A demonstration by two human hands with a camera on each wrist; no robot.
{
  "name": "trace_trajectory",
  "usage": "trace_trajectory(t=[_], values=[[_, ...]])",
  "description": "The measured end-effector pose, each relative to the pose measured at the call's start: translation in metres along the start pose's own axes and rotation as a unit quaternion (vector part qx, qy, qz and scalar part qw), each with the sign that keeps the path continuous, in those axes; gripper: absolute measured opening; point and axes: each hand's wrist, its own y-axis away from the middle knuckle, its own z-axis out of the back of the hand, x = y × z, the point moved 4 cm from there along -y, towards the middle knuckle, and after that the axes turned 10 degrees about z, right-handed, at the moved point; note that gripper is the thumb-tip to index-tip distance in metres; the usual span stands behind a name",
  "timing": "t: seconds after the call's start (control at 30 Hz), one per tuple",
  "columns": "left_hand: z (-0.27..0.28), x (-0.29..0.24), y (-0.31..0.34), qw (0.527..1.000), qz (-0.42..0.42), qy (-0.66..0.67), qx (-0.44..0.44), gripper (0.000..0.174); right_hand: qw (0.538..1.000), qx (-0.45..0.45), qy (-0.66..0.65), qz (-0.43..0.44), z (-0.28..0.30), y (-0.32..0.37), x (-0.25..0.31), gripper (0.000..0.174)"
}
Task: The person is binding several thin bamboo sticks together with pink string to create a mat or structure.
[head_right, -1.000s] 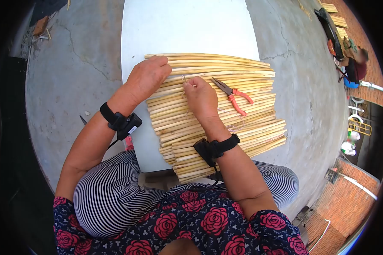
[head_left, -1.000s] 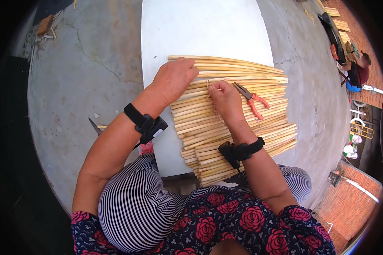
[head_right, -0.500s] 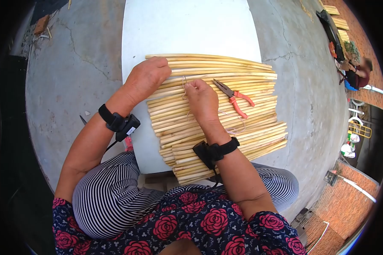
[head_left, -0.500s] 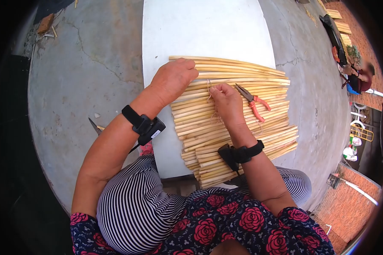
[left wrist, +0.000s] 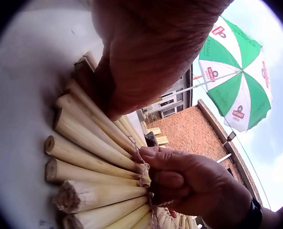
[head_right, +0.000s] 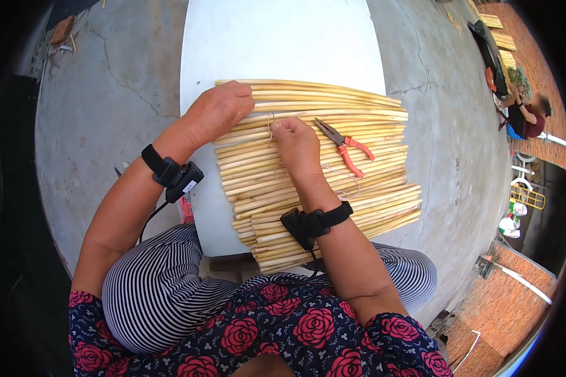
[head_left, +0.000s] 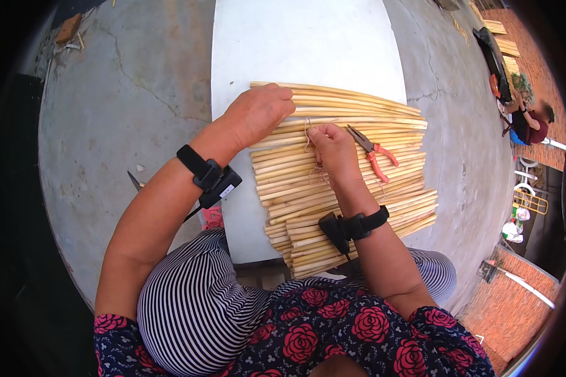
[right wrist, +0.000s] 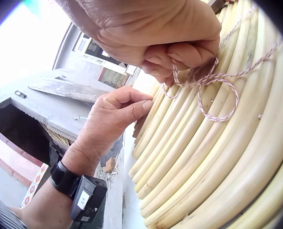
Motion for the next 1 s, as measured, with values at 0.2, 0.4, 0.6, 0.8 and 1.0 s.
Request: trace_trajectory(t=[0.2,0.4,0.6,0.8,1.0], values=[[0.003,-0.001,-0.003,0.999,0.020,-0.020,0.045,0.011,0.997,-0.004,-0.077,-0.010,-0.003,-0.002,0.003,0.016],[-0.002,0.004,-0.002,1.000,-0.009,0.006,0.016,0.013,0.991,0.011,-0.096,-0.095,-0.002,-0.001,0.017,0.016],[-0.004,0.006,-0.003,0.999,0.014,0.005,0.044,0.010,0.986,0.017,-0.120,-0.117,-0.004,-0.006,0.009,0.017],[-0.001,0.007,-0.004,0.996,0.034,0.064,0.043,0.004,0.988,0.011,-0.127,-0.090,-0.003,0.005,0.015,0.015],[0.002,0.000,-0.001,0.997,0.026,0.065,-0.040,0.009,0.993,-0.007,-0.115,-0.032,-0.003,0.010,0.010,0.014]])
